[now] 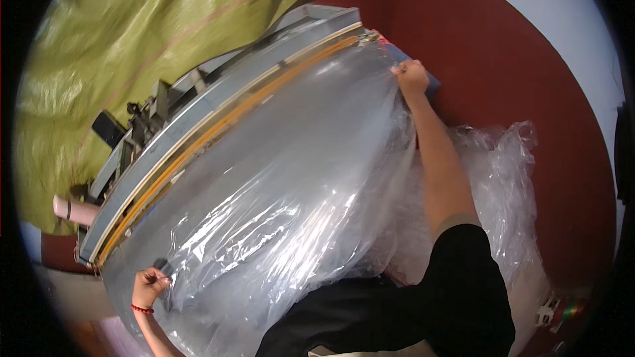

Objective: Aligning and smoothing large sheets of plastic film over an industrial machine.

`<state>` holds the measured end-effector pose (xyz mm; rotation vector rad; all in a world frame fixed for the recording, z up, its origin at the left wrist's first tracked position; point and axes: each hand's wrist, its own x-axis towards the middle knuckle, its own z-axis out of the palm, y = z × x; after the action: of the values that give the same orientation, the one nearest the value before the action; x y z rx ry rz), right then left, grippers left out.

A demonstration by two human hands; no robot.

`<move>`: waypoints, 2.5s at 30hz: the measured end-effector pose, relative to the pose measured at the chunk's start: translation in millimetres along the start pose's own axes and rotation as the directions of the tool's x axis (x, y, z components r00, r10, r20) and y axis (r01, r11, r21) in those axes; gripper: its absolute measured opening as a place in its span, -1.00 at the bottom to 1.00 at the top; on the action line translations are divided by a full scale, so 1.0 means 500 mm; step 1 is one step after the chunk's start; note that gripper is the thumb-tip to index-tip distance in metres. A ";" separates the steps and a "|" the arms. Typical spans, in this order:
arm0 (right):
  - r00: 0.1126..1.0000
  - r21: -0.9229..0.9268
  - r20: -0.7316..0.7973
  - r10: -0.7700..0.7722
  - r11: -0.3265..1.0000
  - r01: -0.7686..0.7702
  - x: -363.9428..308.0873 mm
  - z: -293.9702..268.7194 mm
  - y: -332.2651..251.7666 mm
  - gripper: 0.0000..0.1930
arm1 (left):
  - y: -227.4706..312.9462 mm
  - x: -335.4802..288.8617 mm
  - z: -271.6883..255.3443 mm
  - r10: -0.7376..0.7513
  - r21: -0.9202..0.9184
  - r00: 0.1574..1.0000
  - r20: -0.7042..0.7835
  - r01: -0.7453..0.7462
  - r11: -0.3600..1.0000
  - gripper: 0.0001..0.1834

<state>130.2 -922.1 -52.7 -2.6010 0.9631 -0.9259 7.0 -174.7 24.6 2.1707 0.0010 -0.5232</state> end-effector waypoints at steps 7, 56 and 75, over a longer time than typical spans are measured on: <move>0.986 0.080 -0.003 -0.166 0.983 0.165 -0.009 -0.019 -0.004 -0.71 | -0.059 -0.045 -0.081 0.048 0.168 0.972 -0.230 -0.009 0.986 -0.91; 0.979 0.714 -0.126 0.160 0.700 -0.023 0.058 0.205 -0.231 -0.83 | -0.356 0.226 -0.277 -0.186 -0.271 0.232 -0.955 -0.422 0.865 -0.86; 0.246 0.686 -0.104 -0.964 0.109 0.719 -0.401 -0.088 -0.649 -0.87 | -0.133 -0.081 -0.154 0.173 0.183 -0.069 -0.983 -0.529 0.829 -0.95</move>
<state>150.4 -544.2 13.5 -2.3319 -1.1020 -0.6246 -13.7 -67.2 28.9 1.6512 0.2423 1.4023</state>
